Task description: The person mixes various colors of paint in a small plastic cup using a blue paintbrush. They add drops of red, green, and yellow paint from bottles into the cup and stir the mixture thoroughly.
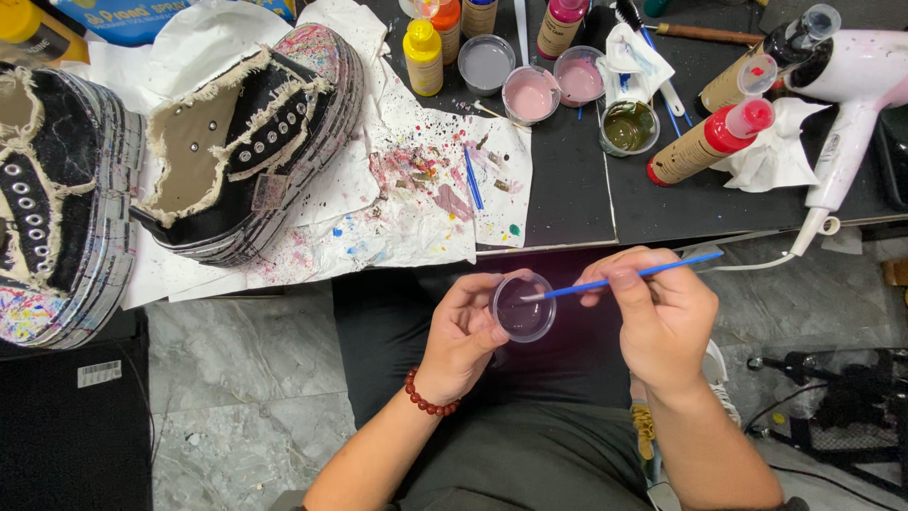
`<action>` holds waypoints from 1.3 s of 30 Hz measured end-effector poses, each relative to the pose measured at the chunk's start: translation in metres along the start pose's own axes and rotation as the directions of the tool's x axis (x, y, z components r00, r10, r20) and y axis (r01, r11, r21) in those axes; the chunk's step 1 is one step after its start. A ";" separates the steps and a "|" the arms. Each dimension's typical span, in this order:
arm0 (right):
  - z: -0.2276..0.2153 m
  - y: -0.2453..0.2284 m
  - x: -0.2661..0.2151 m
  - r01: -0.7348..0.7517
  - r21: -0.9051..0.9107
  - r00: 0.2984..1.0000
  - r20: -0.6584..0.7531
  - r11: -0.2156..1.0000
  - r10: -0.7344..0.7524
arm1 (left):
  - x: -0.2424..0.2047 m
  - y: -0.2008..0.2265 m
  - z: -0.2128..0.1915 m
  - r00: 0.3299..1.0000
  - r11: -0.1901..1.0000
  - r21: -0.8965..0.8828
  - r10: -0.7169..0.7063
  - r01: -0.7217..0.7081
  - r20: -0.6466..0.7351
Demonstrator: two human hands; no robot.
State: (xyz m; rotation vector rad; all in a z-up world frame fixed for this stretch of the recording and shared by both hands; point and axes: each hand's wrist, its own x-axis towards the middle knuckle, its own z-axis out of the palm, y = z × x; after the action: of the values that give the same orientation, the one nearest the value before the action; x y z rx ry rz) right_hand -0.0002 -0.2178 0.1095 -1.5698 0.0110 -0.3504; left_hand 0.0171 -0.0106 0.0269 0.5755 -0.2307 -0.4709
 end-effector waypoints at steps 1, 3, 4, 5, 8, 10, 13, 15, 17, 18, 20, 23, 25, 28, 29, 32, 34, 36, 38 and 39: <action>0.001 0.000 0.000 -0.001 0.044 1.000 -0.016 0.999 0.002 | 0.001 0.000 0.000 1.000 1.000 0.006 0.007 -0.007 0.005; 0.003 -0.002 0.000 0.000 0.130 0.999 -0.046 0.991 0.007 | 0.003 -0.001 0.001 1.000 1.000 0.016 0.023 -0.023 0.018; 0.003 -0.004 0.000 -0.014 0.162 0.999 -0.044 0.987 0.022 | 0.005 -0.001 0.002 0.999 0.999 0.021 0.031 -0.032 0.025; 0.003 -0.005 0.001 -0.027 0.193 0.998 -0.042 0.981 0.036 | 0.006 -0.001 0.003 0.999 0.999 0.019 0.028 -0.028 0.025; 0.004 -0.007 0.002 -0.025 0.278 0.999 -0.023 0.960 0.033 | 0.011 -0.001 0.007 0.999 0.999 0.025 0.030 -0.031 0.027; 0.004 -0.008 0.005 0.002 0.309 1.000 -0.019 0.951 0.004 | 0.018 -0.001 0.012 0.998 0.998 0.047 0.051 -0.053 0.040; 0.000 -0.008 0.008 0.054 0.328 0.998 -0.024 0.943 -0.049 | 0.026 0.008 0.022 0.993 0.991 0.117 0.058 -0.070 0.101; -0.005 -0.009 0.012 0.093 0.346 0.996 -0.030 0.933 -0.088 | 0.035 0.016 0.029 0.995 0.966 0.256 0.016 -0.042 0.102; -0.011 -0.006 0.019 0.135 0.337 0.991 -0.038 0.932 -0.130 | 0.045 0.028 0.035 0.991 0.854 0.512 0.028 -0.093 0.133; -0.014 -0.004 0.023 0.156 0.332 0.988 -0.041 0.930 -0.151 | 0.051 0.036 0.035 0.983 0.721 0.675 0.054 -0.158 0.173; -0.019 0.005 0.034 0.176 0.286 0.984 -0.029 0.942 -0.175 | 0.067 0.044 0.040 0.968 0.405 0.880 0.096 -0.249 0.230; -0.023 0.022 0.048 0.196 0.200 0.981 -0.023 0.960 -0.195 | 0.093 0.050 0.044 0.953 0.013 0.961 0.134 -0.276 0.271; -0.026 0.035 0.056 0.215 0.118 0.977 -0.031 0.969 -0.213 | 0.110 0.048 0.047 0.956 -0.101 0.961 0.122 -0.256 0.267; -0.031 0.054 0.064 0.253 -0.025 0.966 -0.044 0.967 -0.254 | 0.124 0.042 0.053 0.967 -0.236 0.950 0.101 -0.204 0.233; -0.034 0.058 0.067 0.263 -0.066 0.963 -0.044 0.963 -0.266 | 0.127 0.041 0.056 0.968 -0.243 0.950 0.103 -0.198 0.228; -0.042 0.064 0.073 0.300 -0.076 0.954 -0.003 0.951 -0.301 | 0.135 0.048 0.066 0.961 -0.286 0.935 0.111 -0.212 0.252; -0.046 0.066 0.073 0.281 -0.039 0.960 0.018 0.959 -0.280 | 0.136 0.061 0.070 0.948 -0.321 0.912 0.102 -0.255 0.302; -0.049 0.067 0.074 0.228 0.009 0.973 0.018 0.974 -0.228 | 0.150 0.083 0.068 0.951 -0.307 0.916 0.087 -0.257 0.296; -0.050 0.066 0.074 0.219 0.023 0.975 0.026 0.975 -0.220 | 0.179 0.096 0.064 0.930 -0.341 0.895 0.123 -0.288 0.346; -0.050 0.065 0.074 0.216 0.029 0.976 0.033 0.976 -0.217 | 0.199 0.100 0.061 0.901 -0.384 0.868 0.168 -0.315 0.401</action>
State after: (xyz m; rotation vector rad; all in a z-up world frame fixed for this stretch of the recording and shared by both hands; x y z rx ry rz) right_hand 0.0728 -0.2860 0.0609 -1.5561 -0.1935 -0.4913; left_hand 0.2056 -0.0622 0.1500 2.2553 -0.9151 0.3983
